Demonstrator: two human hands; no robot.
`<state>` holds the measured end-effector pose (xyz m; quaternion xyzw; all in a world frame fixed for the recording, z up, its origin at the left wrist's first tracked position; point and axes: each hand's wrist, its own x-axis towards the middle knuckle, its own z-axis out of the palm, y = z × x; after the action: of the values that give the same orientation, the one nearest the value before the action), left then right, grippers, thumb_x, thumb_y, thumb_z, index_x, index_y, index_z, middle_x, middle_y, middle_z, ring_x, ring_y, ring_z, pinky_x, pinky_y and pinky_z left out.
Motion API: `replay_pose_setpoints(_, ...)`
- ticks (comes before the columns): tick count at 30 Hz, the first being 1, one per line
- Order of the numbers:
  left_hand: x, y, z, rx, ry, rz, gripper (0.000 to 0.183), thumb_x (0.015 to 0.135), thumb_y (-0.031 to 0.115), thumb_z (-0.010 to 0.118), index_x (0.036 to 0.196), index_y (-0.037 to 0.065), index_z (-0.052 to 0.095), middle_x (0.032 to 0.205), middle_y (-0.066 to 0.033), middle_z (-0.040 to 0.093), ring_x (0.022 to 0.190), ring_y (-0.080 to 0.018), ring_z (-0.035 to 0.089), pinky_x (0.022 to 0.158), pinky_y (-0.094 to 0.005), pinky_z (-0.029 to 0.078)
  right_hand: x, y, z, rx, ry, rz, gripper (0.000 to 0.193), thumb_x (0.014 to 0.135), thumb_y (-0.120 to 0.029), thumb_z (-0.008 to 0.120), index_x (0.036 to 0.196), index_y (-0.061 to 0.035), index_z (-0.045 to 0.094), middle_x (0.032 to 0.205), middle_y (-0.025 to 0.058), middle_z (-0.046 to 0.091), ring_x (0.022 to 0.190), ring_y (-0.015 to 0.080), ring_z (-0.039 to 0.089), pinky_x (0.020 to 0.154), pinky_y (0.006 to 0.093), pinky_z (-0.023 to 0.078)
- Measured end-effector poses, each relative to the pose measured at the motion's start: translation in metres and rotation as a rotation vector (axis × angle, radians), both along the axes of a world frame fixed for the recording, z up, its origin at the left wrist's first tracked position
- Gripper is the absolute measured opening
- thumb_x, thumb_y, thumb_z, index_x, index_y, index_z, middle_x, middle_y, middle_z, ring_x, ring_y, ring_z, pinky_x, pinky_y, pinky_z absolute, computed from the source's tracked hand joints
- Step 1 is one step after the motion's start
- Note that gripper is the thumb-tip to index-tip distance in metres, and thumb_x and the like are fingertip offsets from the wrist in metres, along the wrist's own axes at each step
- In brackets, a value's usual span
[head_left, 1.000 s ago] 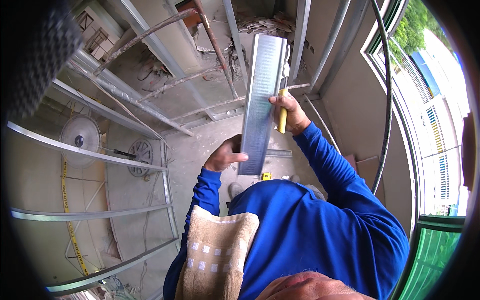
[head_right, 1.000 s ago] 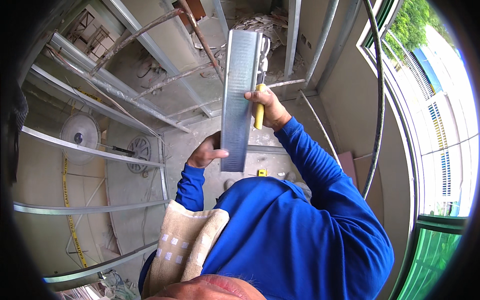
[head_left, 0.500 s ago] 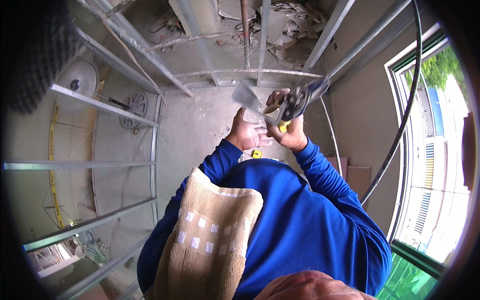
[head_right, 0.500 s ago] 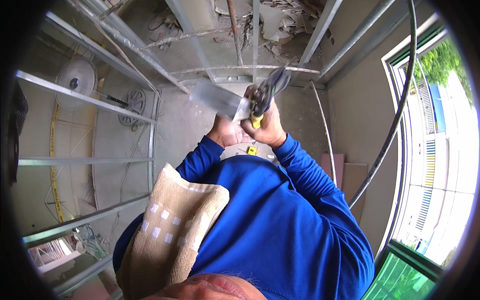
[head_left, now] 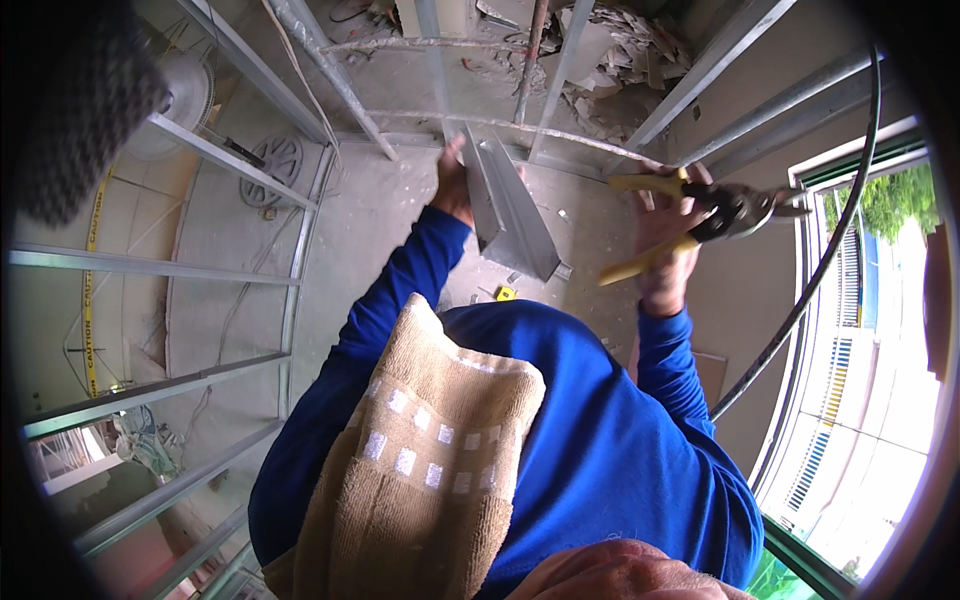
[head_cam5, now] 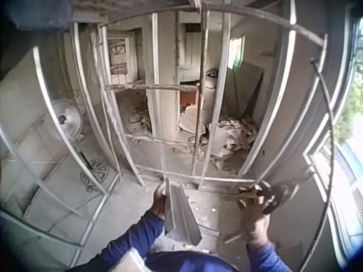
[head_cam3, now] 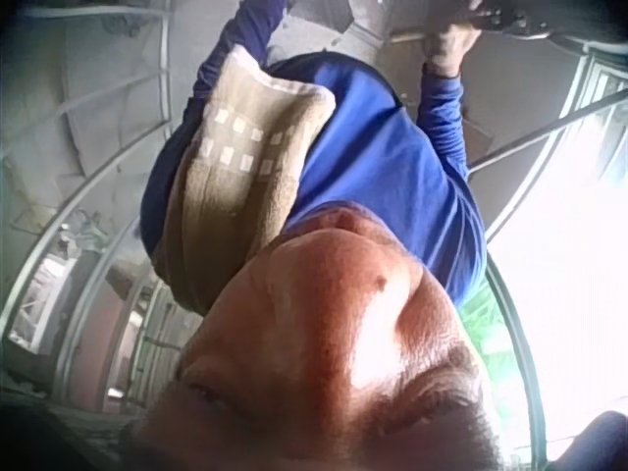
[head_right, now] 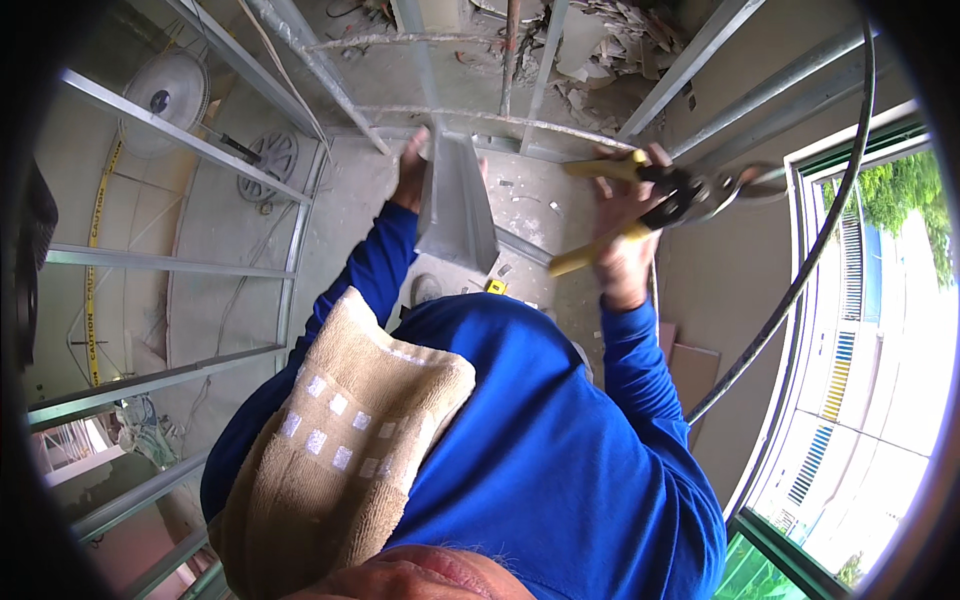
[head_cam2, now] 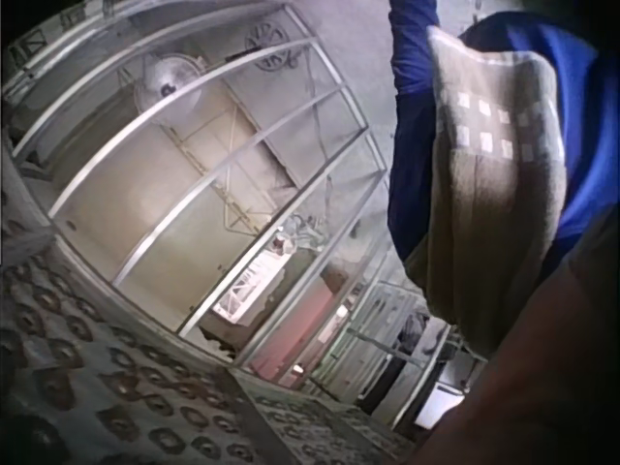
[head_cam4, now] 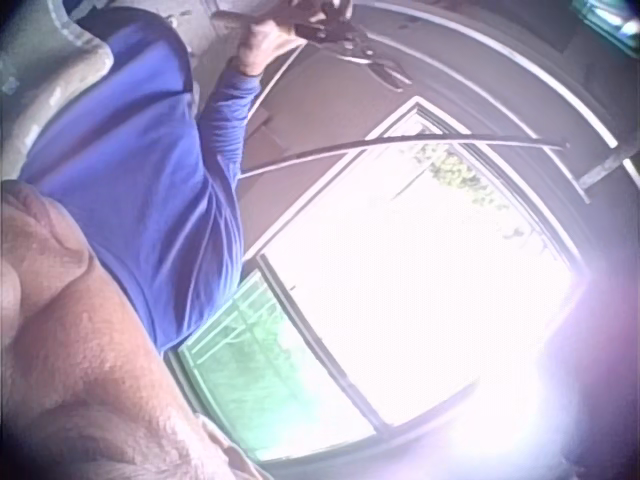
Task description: The person repeatedly cuts metal studs to length using tin snips. They hold each stud with one hand, position the snips, and shear through the metal, then drop the cut pieces onto the floor. The process is repeated multiple times with different studs.
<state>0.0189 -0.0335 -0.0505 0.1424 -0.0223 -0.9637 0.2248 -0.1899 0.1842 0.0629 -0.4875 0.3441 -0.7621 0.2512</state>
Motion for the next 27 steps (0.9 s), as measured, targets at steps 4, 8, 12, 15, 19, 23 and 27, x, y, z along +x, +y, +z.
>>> replay_pose_setpoints(4,-0.001,-0.01,0.019,-0.182,-0.129,0.236,0.068,0.091,0.057,0.06,0.132,0.003,0.049,0.125,-0.0259,0.054,0.11,-0.0433,0.061,0.095,-0.0622,0.052,-0.031,0.022,-0.017,0.252,-0.303,0.124,0.096,0.084,-0.044,0.081,0.161,-0.0165,0.032,0.15,0.0122,0.049,0.143,0.0402,0.044,0.118,0.0638,0.034)
replay_pose_setpoints(8,0.0,-0.014,0.007,-0.275,-0.537,0.351,0.059,0.092,0.054,0.059,0.127,0.007,0.052,0.11,-0.0154,0.055,0.098,-0.0365,0.064,0.083,-0.0548,0.058,-0.01,0.053,-0.067,0.543,-0.554,0.291,0.1,0.077,-0.023,0.077,0.163,-0.0133,0.026,0.148,0.0187,0.05,0.134,0.0401,0.054,0.116,0.0598,0.039)
replay_pose_setpoints(12,0.005,-0.023,0.015,-0.403,-0.462,0.45,0.048,0.095,0.049,0.054,0.119,0.007,0.053,0.099,-0.0151,0.064,0.086,-0.0352,0.067,0.079,-0.0473,0.058,0.004,0.07,-0.086,0.719,-0.381,0.214,0.098,0.073,-0.004,0.064,0.163,-0.0054,0.024,0.145,0.0211,0.054,0.13,0.0367,0.059,0.115,0.0492,0.044)
replay_pose_setpoints(15,0.0,-0.004,0.017,-0.369,-0.349,0.223,0.046,0.094,0.047,0.061,0.116,0.007,0.055,0.102,-0.0204,0.066,0.095,-0.0384,0.07,0.082,-0.0492,0.059,-0.001,0.071,-0.081,0.744,-0.218,0.244,0.086,0.074,0.005,0.059,0.157,-0.0042,0.036,0.143,0.0154,0.057,0.131,0.0294,0.058,0.112,0.0433,0.046)
replay_pose_setpoints(19,-0.021,0.019,0.002,-0.377,-0.5,0.296,0.049,0.088,0.044,0.073,0.114,0.007,0.055,0.094,-0.0125,0.059,0.082,-0.0356,0.069,0.08,-0.0488,0.058,0.007,0.074,-0.087,0.994,-0.1,0.401,0.066,0.083,0.01,0.063,0.147,-0.0023,0.051,0.138,0.0079,0.062,0.131,0.0209,0.056,0.113,0.035,0.043)
replay_pose_setpoints(23,-0.032,0.019,-0.014,-0.601,-0.684,0.377,0.059,0.084,0.039,0.08,0.121,0.004,0.05,0.108,-0.0118,0.055,0.095,-0.0263,0.064,0.082,-0.0444,0.057,0.017,0.074,-0.109,0.955,0.286,0.463,0.08,0.083,0.006,0.067,0.157,0.0023,0.038,0.151,0.0167,0.053,0.142,0.024,0.046,0.12,0.0352,0.033)
replay_pose_setpoints(27,-0.047,0.01,-0.012,-0.845,-0.925,0.721,0.074,0.081,0.032,0.087,0.13,-0.005,0.045,0.117,-0.015,0.057,0.104,-0.0232,0.061,0.089,-0.0371,0.052,0.009,0.065,-0.121,1.01,0.367,0.459,0.084,0.078,0.004,0.065,0.157,0.0016,0.038,0.149,0.0183,0.054,0.141,0.0249,0.047,0.12,0.0352,0.033)
